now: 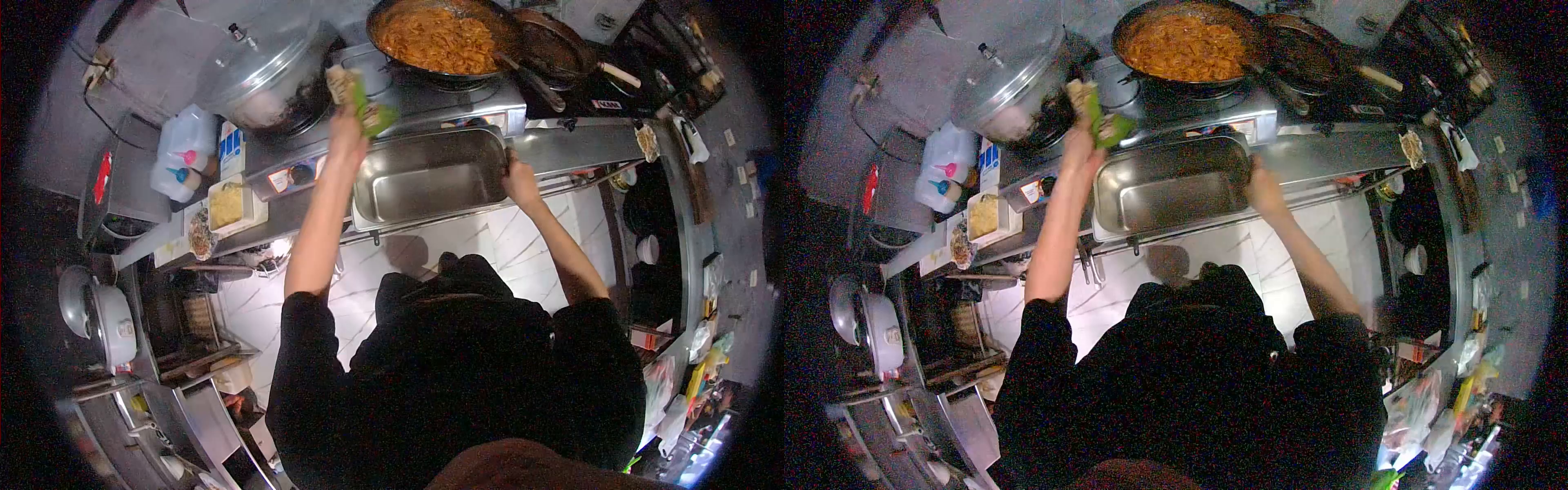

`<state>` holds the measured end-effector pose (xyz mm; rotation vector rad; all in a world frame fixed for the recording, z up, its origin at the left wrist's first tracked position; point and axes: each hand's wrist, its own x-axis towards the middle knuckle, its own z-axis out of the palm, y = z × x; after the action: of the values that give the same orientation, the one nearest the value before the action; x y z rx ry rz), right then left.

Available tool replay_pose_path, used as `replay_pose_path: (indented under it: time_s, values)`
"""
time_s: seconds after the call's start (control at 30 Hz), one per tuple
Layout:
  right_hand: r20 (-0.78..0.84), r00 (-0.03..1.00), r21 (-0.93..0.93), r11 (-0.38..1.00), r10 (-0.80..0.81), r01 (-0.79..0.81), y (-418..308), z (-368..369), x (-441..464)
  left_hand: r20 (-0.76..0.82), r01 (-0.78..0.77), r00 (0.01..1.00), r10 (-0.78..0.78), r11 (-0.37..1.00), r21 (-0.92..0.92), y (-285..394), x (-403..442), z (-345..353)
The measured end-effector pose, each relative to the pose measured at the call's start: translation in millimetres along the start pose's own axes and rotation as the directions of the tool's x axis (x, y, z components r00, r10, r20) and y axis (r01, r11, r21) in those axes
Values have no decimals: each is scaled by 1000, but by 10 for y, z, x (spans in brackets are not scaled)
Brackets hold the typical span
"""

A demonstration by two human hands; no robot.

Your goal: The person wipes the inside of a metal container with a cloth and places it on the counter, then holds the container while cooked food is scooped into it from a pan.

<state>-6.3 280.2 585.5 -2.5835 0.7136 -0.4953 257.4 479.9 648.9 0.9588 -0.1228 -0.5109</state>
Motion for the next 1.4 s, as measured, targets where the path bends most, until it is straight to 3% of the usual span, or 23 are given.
replay_pose_path:
  time_s: [0.03, 0.07, 0.13, 0.2, 0.27, 0.33, 0.4, 0.47, 0.5, 0.57, 0.63, 0.67, 0.8, 0.9, 1.1, 1.2, 1.3, 1.4]
  values:
    - [15, 1000, -7, 1000, 1, -1, -1, 1, 1, -31, 60, 998, -58, 997, 53, -69, 98, 171]
    - [28, 1000, -15, 1000, 4, -4, 10, 5, 4, 43, 1, 999, -3, 999, 38, -225, 247, 266]
    - [42, 999, -29, 999, 24, -23, 65, 53, 15, -92, 25, 996, -2, 969, 246, -199, 251, 641]
    - [42, 997, -38, 997, 62, -60, 142, 130, 17, -133, -106, 978, 160, 933, 344, -448, 604, 680]
    - [63, 995, -51, 996, 75, -72, 59, 43, 10, -185, -148, 947, 263, 867, 476, -776, 1127, 452]
    - [88, 989, -127, 986, 120, -108, 12, 31, 8, -226, -189, 893, 389, 780, 596, -716, 1089, 514]
    - [83, 990, -82, 991, 111, -105, -64, -53, -5, -122, -300, 889, 441, 764, 571, -599, 1150, 475]
    - [78, 991, -52, 993, 113, -109, -75, -71, -17, -57, -234, 963, 263, 923, 305, -405, 1117, 489]
    - [73, 990, -45, 992, 117, -114, -60, -46, -10, -65, -194, 969, 236, 901, 387, -371, 1297, 389]
    - [82, 985, -59, 988, 150, -145, -47, -14, -6, -83, -180, 970, 228, 906, 384, -340, 1577, 276]
    - [104, 972, -101, 975, 209, -198, -58, -6, 8, -12, -178, 983, 184, 962, 206, -104, 1438, 430]
    - [105, 970, -89, 973, 220, -211, -64, -7, 17, -49, -113, 990, 133, 951, 287, -18, 1443, 439]
    - [130, 962, -57, 971, 240, -234, -167, -115, 16, -80, -79, 991, 107, 952, 296, 20, 1708, 373]
    - [158, 957, -74, 970, 242, -233, -202, -140, 23, 15, -197, 980, 197, 975, 100, -83, 1974, 288]
    - [108, 973, -67, 978, 205, -199, -121, -61, 14, -68, -24, 997, 42, 968, 249, -24, 2010, 331]
    - [95, 971, -92, 973, 220, -211, -173, -73, 33, -41, -207, 977, 208, 978, 32, -167, 2071, 329]
    - [87, 966, -83, 969, 241, -235, -150, -39, 34, -86, 38, 996, -22, 981, 193, -94, 1782, 234]
    - [25, 978, -76, 976, 208, -206, -108, 80, 69, 6, 90, 996, -94, 971, 221, 34, 1248, 44]
